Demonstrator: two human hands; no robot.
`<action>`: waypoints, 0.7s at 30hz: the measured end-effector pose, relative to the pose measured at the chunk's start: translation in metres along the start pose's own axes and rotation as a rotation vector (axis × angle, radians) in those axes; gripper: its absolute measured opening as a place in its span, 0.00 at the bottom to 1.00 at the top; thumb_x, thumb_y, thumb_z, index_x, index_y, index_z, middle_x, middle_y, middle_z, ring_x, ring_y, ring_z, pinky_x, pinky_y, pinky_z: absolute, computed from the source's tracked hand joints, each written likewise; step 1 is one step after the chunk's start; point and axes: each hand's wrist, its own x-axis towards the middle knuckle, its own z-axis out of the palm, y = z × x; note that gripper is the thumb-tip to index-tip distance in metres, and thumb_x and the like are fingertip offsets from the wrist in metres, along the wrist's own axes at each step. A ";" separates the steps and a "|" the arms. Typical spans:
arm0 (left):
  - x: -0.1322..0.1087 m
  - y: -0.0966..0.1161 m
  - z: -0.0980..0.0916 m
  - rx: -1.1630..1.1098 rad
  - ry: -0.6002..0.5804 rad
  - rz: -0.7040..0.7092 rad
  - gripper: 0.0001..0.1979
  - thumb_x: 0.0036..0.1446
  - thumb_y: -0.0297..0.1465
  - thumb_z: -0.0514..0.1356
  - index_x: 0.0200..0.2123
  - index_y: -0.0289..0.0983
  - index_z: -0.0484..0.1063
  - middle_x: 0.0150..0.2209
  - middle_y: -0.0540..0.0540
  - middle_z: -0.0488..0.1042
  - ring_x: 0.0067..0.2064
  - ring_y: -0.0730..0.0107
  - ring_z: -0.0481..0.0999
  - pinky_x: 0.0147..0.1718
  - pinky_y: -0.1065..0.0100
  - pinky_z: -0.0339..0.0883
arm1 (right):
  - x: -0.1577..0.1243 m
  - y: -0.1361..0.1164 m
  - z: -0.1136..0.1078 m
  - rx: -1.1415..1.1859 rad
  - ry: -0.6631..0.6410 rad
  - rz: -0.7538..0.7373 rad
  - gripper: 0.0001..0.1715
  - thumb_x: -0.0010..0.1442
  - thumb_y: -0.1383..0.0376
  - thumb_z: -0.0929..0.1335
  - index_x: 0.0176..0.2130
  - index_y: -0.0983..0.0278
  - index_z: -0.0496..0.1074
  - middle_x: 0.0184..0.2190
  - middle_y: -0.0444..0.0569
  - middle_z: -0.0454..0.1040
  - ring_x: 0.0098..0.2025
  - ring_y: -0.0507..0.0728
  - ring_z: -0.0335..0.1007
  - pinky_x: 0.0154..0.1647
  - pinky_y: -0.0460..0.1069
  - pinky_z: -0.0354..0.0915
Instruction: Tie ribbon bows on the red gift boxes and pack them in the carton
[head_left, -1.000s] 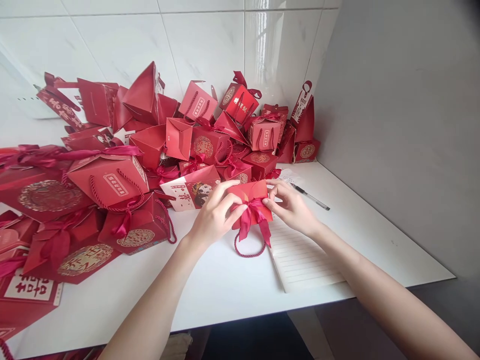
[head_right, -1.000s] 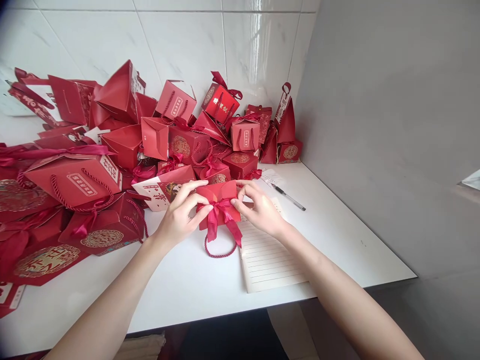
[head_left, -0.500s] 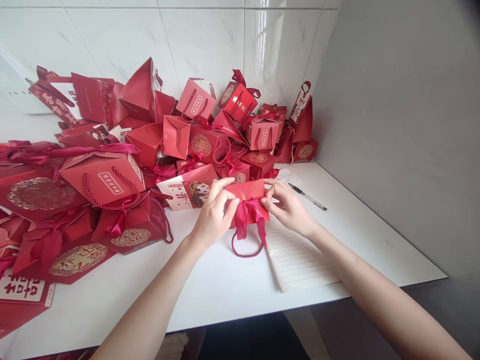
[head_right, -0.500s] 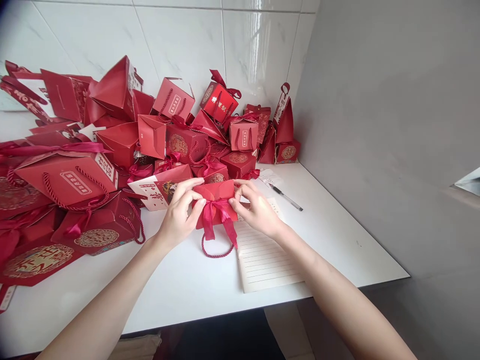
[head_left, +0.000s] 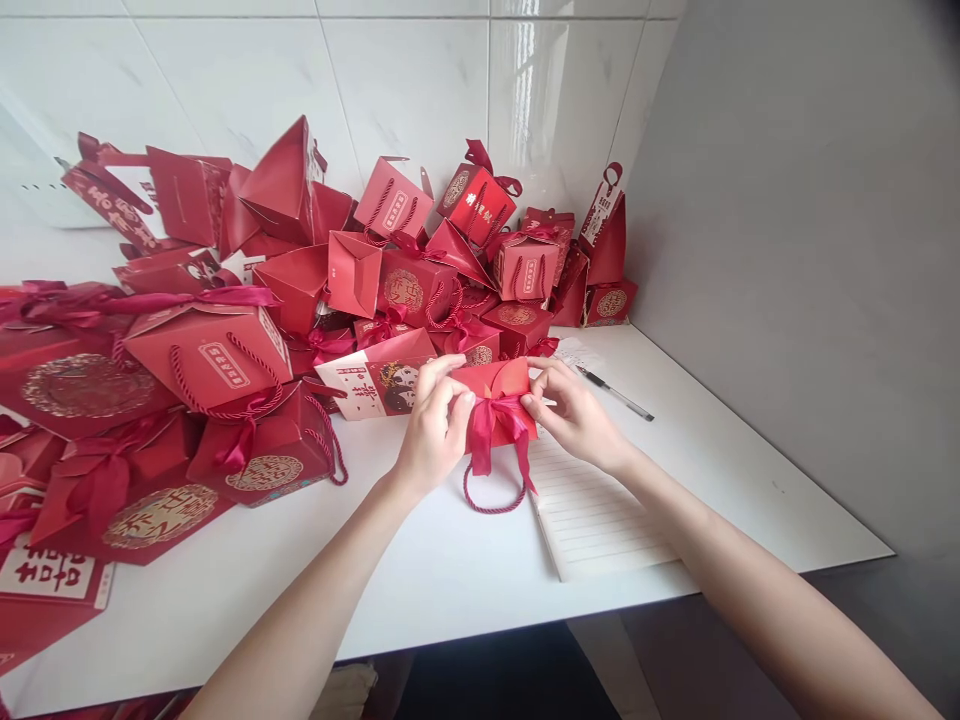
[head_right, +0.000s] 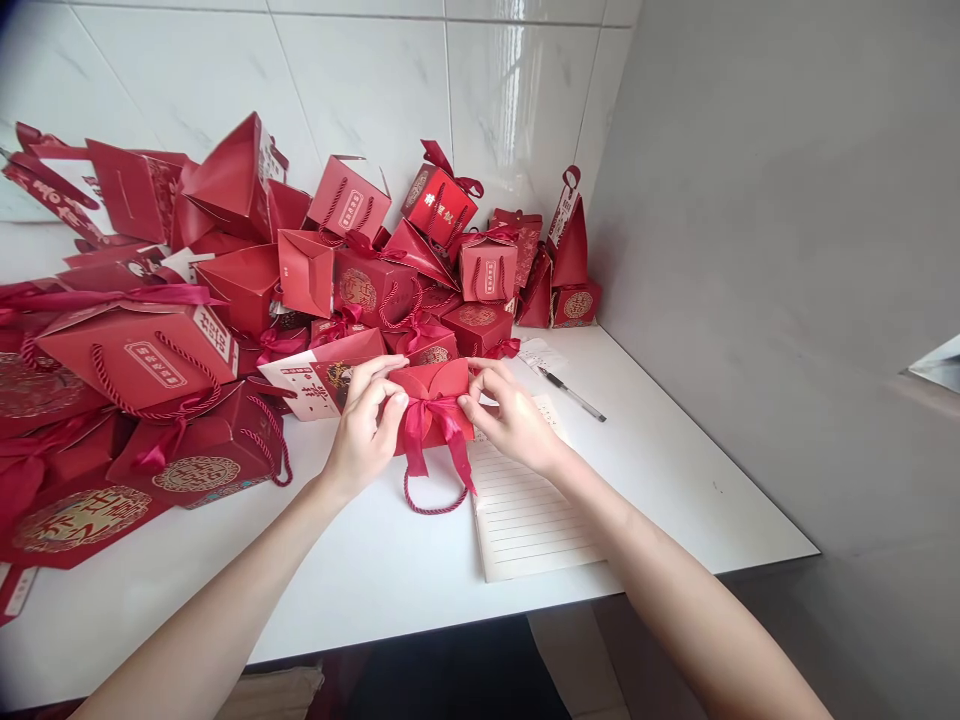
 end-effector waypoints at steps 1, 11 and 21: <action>0.000 0.000 0.000 -0.009 -0.002 -0.019 0.08 0.61 0.26 0.48 0.29 0.38 0.61 0.47 0.41 0.64 0.54 0.64 0.64 0.52 0.59 0.62 | 0.000 0.000 0.000 -0.003 0.000 -0.002 0.11 0.61 0.58 0.62 0.29 0.60 0.59 0.52 0.54 0.62 0.59 0.60 0.56 0.41 0.54 0.71; 0.008 -0.002 -0.017 -0.170 -0.154 -0.068 0.11 0.56 0.33 0.55 0.23 0.37 0.63 0.46 0.43 0.65 0.49 0.62 0.68 0.47 0.60 0.65 | 0.000 0.002 -0.001 -0.008 0.010 -0.005 0.11 0.61 0.59 0.61 0.29 0.60 0.59 0.51 0.55 0.63 0.59 0.60 0.55 0.42 0.54 0.70; 0.009 0.006 -0.023 -0.277 -0.151 0.126 0.09 0.56 0.30 0.52 0.23 0.38 0.64 0.28 0.46 0.71 0.41 0.62 0.68 0.47 0.54 0.62 | -0.001 -0.002 0.001 0.025 -0.026 -0.062 0.08 0.61 0.63 0.61 0.29 0.60 0.58 0.48 0.56 0.65 0.59 0.60 0.56 0.39 0.52 0.70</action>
